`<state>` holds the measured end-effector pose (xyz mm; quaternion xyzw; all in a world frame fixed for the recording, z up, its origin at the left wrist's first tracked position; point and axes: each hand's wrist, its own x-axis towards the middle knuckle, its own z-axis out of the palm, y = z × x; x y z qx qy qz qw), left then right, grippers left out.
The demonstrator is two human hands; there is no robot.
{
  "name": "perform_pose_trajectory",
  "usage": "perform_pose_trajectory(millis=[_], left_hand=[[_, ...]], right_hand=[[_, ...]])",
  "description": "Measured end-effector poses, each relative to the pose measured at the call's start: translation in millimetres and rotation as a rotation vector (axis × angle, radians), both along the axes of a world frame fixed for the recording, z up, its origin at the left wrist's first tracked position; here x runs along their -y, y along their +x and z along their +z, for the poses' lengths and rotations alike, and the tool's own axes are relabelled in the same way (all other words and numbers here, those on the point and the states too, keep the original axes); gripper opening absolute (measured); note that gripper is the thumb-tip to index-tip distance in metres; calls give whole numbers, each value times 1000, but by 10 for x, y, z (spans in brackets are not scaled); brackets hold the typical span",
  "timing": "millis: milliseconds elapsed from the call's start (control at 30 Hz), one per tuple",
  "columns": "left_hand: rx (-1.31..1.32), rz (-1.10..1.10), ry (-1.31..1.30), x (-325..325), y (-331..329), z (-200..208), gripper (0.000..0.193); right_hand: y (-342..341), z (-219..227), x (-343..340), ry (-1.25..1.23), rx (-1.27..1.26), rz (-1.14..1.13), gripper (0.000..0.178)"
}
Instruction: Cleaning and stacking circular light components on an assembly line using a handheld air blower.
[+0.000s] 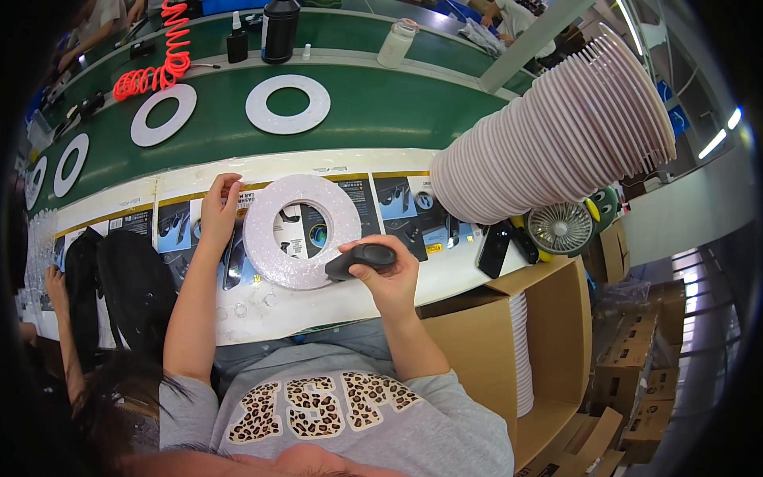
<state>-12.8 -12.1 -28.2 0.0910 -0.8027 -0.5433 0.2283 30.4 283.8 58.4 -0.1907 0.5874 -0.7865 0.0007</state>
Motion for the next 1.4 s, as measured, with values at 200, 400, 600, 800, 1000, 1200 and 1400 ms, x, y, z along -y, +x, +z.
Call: perform_pose_trajectory(millis=[200,400,600,800,1000,1200,1400], left_hand=[[-6,3,-11,1,4,4,17],[-8,-4,8,4,11,23,17],[-13,-6,12,7,6,4,17],[-4,-5,12,-6,-1,6,17],[-9,-3,10,-5,9,28,17],[-2,4,0,0,10,32,16],[-45,22,-18,-8,110,225,18]], right_hand=[[-6,44,-15,-20,1,-22,39],[-14,181,-44,-99,-22,-115,48],[-131,152,-120,-12,-44,-187,40],[-188,69,-140,21,-37,-182,34],[-213,56,-138,28,-36,-183,33],[-209,61,-109,43,-19,-212,38],[-255,52,-187,-49,52,-251,39]])
